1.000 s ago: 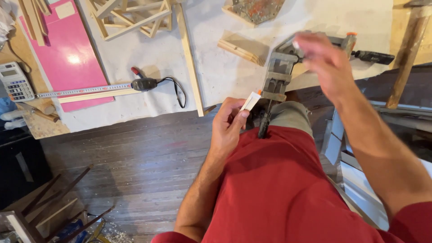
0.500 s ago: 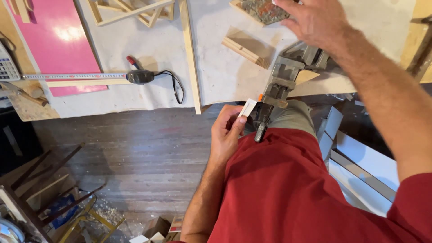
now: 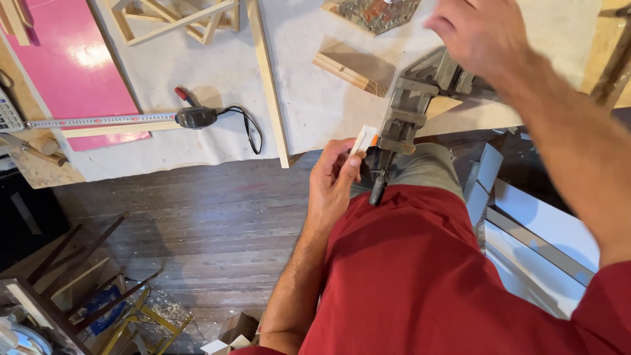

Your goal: Assembling a complex wooden structure by fitting pieces into a corner jig and securing them with a clamp and hammer.

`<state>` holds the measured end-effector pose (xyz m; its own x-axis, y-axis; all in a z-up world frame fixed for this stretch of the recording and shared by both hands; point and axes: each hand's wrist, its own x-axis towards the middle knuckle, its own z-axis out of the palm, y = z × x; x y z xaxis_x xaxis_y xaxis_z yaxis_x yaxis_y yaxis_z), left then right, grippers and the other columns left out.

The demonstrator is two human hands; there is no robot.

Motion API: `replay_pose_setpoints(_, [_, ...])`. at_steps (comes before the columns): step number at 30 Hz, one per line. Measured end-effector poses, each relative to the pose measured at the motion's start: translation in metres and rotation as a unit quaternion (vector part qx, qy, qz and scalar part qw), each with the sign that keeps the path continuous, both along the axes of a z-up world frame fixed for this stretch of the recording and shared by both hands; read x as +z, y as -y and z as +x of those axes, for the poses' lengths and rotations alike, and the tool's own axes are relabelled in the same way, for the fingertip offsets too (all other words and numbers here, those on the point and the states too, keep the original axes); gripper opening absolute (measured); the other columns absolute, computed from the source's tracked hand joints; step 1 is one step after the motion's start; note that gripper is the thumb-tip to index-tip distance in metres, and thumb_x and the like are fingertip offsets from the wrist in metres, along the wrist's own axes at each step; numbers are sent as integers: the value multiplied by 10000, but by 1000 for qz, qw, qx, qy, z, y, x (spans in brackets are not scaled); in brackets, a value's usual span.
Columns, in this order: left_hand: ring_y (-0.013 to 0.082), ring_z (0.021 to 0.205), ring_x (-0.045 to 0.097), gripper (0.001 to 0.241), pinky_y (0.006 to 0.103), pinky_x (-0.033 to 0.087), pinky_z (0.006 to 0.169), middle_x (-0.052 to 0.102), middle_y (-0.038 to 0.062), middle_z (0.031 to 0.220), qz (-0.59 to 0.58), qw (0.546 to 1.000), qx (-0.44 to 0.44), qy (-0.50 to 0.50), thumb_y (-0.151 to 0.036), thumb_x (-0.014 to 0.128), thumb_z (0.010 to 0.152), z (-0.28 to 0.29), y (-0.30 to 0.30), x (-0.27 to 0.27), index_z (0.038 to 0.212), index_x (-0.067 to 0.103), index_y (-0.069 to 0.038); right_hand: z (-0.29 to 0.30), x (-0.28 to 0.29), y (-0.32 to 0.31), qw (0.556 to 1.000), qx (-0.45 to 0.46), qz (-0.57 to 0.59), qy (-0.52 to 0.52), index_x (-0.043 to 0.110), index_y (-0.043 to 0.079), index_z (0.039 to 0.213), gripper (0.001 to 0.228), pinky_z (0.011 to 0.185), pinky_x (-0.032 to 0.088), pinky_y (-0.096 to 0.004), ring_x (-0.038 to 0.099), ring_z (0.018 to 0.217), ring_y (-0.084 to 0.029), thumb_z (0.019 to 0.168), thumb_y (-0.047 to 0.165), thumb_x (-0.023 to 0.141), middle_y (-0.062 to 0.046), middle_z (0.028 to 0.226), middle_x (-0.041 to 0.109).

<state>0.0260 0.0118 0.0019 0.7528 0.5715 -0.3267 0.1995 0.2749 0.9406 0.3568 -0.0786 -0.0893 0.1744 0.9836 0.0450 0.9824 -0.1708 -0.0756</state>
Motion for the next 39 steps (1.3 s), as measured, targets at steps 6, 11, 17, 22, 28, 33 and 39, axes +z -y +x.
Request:
replay_pose_setpoints(6, [133, 898, 578, 295, 282, 517, 828, 707, 59, 1125, 9, 999, -37, -20, -269, 502, 1106, 6, -15, 5, 1306, 608, -80, -97, -19, 105, 936, -203, 141, -251, 554, 29, 905, 313, 531, 373, -310, 483, 639, -186, 1194, 60, 438, -70, 766, 547])
replay_pose_setpoints(11, [139, 902, 569, 328, 312, 590, 844, 693, 92, 1023, 52, 998, -19, -44, -138, 776, 953, 20, -19, -18, 1260, 688, -63, -189, -72, 174, 970, -179, 133, -100, 688, 95, 938, 246, 600, 484, -419, 594, 639, -277, 1114, 246, 605, -80, 801, 630])
replay_pose_setpoints(17, [213, 898, 653, 139, 291, 667, 796, 669, 34, 966, 285, 951, -121, -13, 0, 765, 917, 72, -21, -28, 1019, 754, -93, -252, -31, 117, 492, -389, 109, -771, 575, -60, 1373, 614, 961, 517, -575, 630, 1231, -459, 1087, 461, 417, -340, 1306, 651])
replay_pose_setpoints(22, [200, 838, 602, 195, 297, 611, 796, 604, 47, 946, 424, 886, -177, 70, 39, 652, 988, 98, -8, -60, 1064, 783, -84, -276, -43, 113, 347, -437, 238, -795, 624, 29, 1134, 223, 784, 568, -388, 652, 849, -209, 1098, 242, 567, -95, 919, 614])
replay_pose_setpoints(28, [219, 813, 621, 150, 292, 572, 812, 583, 48, 919, 493, 842, -201, 93, 49, 668, 967, 98, 8, -104, 1022, 771, -46, -269, -30, 153, 421, -472, 232, -739, 701, 63, 1107, 244, 763, 523, -309, 602, 828, -147, 1118, 255, 551, -58, 859, 636])
replay_pose_setpoints(33, [239, 883, 614, 187, 310, 576, 843, 536, 47, 966, 495, 838, -216, 81, 41, 612, 983, 96, 14, -119, 1052, 758, -53, -268, -28, 149, 413, -494, 233, -729, 710, 52, 1087, 220, 754, 560, -346, 632, 826, -175, 1099, 237, 590, -88, 853, 649])
replay_pose_setpoints(39, [269, 945, 652, 161, 316, 602, 865, 593, 60, 1001, 466, 870, -152, 53, -71, 690, 978, 67, -10, -94, 1131, 741, -65, -267, -21, 150, 378, -553, 224, -707, 712, 92, 1129, 169, 836, 570, -364, 635, 879, -183, 1055, 235, 662, -66, 952, 660])
